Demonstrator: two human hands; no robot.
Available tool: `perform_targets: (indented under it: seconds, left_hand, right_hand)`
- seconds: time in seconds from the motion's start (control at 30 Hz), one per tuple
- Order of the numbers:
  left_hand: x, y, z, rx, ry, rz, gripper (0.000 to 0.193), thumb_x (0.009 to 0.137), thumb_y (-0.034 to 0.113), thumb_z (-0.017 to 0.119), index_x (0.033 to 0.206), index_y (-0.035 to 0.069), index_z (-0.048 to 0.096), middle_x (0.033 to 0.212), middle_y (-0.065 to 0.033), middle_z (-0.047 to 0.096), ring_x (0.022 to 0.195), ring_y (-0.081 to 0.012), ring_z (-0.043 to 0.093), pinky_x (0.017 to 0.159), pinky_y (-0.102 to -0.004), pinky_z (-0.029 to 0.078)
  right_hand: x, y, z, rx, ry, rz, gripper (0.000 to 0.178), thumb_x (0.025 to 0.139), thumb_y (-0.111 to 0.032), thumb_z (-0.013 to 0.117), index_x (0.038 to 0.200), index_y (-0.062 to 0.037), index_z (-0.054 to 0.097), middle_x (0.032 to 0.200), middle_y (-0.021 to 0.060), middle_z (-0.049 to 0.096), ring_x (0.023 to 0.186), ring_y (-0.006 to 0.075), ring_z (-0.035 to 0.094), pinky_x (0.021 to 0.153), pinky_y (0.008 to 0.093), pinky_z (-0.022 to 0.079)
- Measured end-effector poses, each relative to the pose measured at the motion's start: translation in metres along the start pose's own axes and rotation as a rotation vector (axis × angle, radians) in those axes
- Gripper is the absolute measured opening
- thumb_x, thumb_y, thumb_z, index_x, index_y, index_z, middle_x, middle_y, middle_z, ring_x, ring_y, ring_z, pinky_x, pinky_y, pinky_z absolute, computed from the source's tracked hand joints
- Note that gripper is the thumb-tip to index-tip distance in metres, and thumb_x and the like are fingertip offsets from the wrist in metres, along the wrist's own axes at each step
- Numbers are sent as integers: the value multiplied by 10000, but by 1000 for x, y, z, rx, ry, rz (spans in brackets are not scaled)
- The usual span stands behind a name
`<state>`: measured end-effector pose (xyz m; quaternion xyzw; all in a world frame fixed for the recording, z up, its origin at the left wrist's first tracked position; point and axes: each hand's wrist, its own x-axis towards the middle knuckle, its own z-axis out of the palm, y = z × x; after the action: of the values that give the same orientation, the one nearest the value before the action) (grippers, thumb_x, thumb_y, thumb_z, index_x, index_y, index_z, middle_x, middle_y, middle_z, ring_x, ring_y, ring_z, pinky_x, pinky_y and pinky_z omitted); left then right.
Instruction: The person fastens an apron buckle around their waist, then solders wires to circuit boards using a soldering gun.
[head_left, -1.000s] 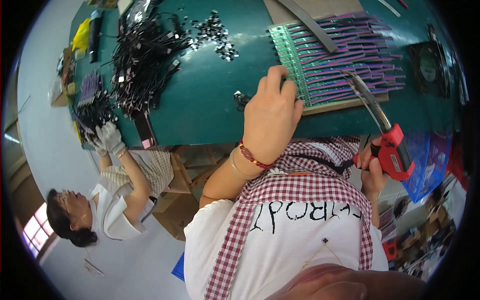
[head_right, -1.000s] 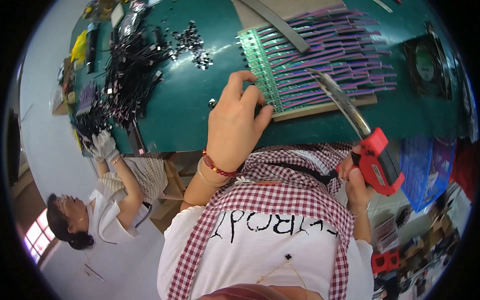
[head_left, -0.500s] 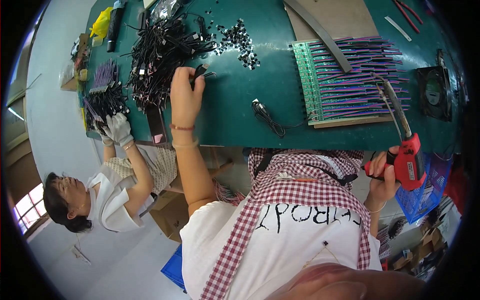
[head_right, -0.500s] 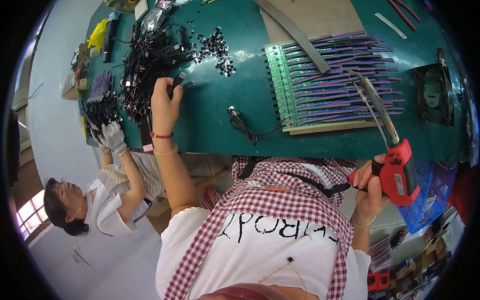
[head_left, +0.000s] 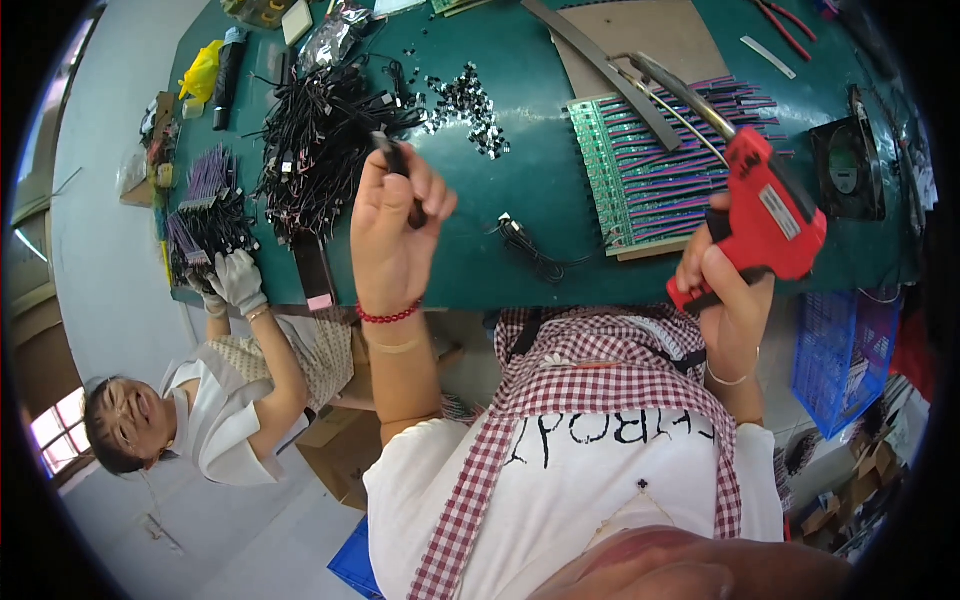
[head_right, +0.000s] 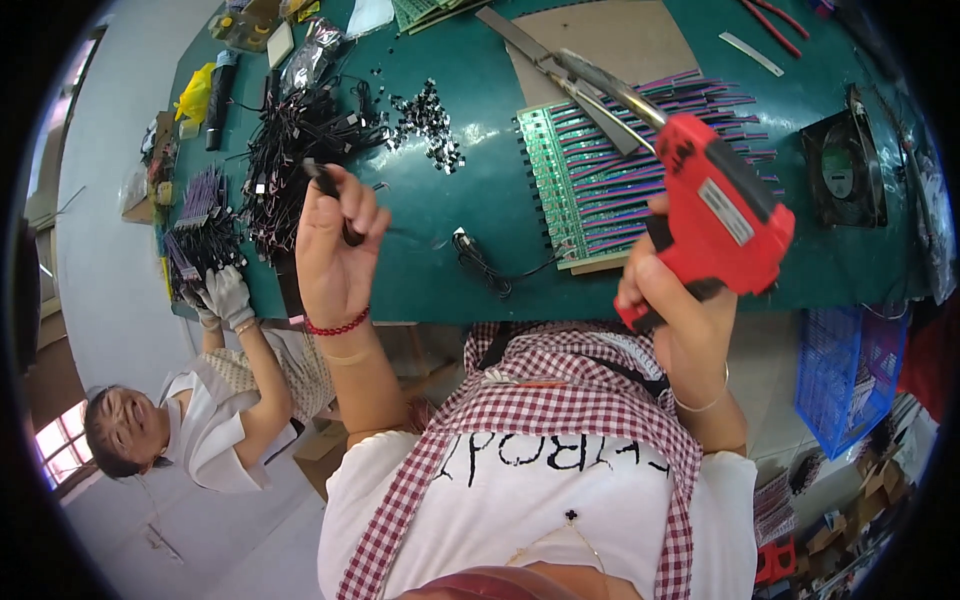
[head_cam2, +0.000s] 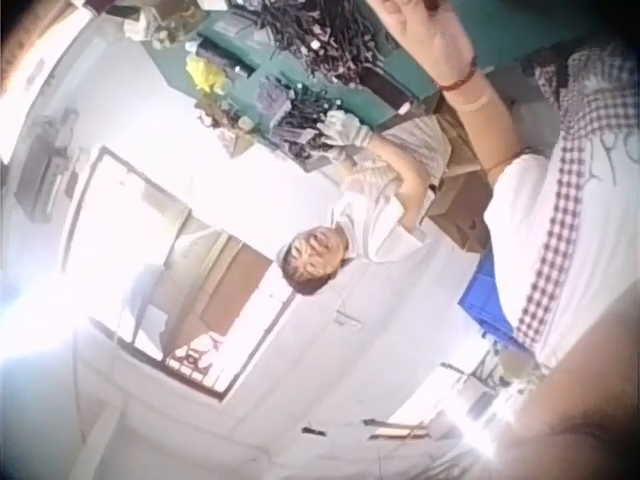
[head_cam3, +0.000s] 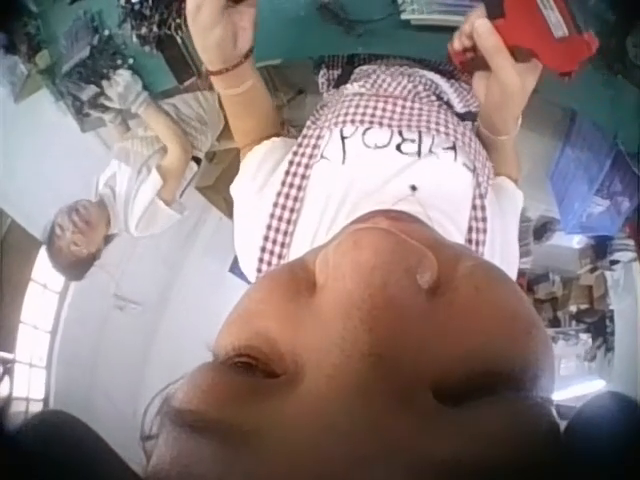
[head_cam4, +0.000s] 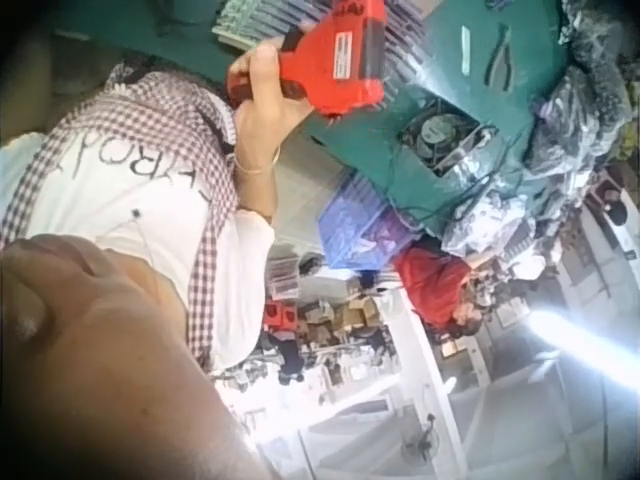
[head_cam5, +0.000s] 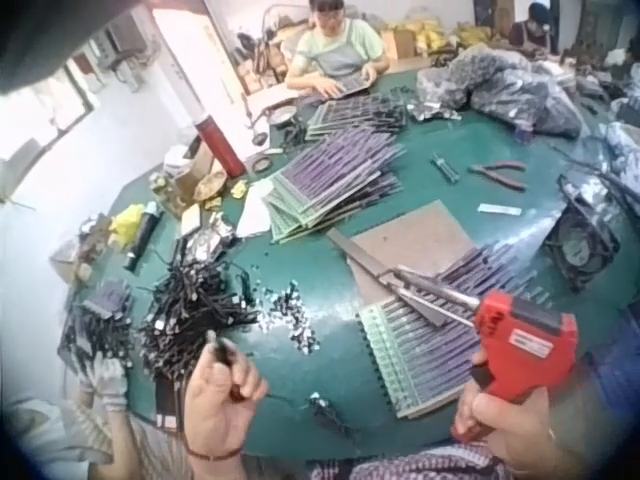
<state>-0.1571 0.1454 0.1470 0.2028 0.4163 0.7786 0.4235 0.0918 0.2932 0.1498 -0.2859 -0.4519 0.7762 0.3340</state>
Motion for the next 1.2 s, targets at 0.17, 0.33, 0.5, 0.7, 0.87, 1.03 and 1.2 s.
perform_targets:
  seconds: [0.17,0.33,0.5,0.7,0.87,1.03,1.2]
  left_hand:
    - [-3,-37,29,-807,67,84,163,989,122,459,1134,51,480,844,-15,421,782,-134,426,845,-316,367]
    - [2,-47,48,-994,26,35,147,988,109,456,1118,42,478,837,-18,416,771,-139,421,812,-312,377]
    - [-4,-51,51,-1032,73,16,133,975,93,469,1095,40,492,829,-20,412,765,-137,421,813,-306,389]
    - [-11,-59,50,-1076,168,-9,101,916,68,546,1011,36,535,757,-17,401,715,-138,430,784,-296,419]
    - [-21,-73,44,-995,149,40,127,968,175,514,1054,81,523,839,-15,475,803,-146,493,886,-340,429]
    - [-31,-80,43,-980,104,40,143,988,198,479,1066,86,523,875,-7,497,833,-142,501,895,-366,435]
    - [-38,-83,41,-953,117,6,145,992,205,471,1067,90,516,894,-5,514,835,-138,513,898,-367,443]
  right_hand:
    - [9,14,13,24,11,52,523,821,25,614,1298,-11,403,1173,205,589,1076,289,602,900,379,503]
    - [11,21,21,-157,-76,58,297,849,12,625,1141,3,573,1102,87,635,1023,161,612,876,297,494]
    - [9,29,23,-216,-84,86,237,828,6,668,1060,-15,623,980,32,647,915,105,603,822,256,475]
    - [5,43,25,-357,-19,81,319,844,-36,665,1153,-7,591,1002,45,642,917,132,600,834,280,464]
    - [4,52,25,-199,-43,-32,464,828,48,655,1260,-2,495,1006,74,619,874,155,610,757,256,501]
    - [11,54,20,-255,-22,-102,447,859,35,631,1276,-4,474,1003,69,610,838,129,591,733,234,481]
    - [10,50,23,-238,-36,-79,488,839,63,628,1290,-2,453,998,81,605,817,126,582,688,223,487]
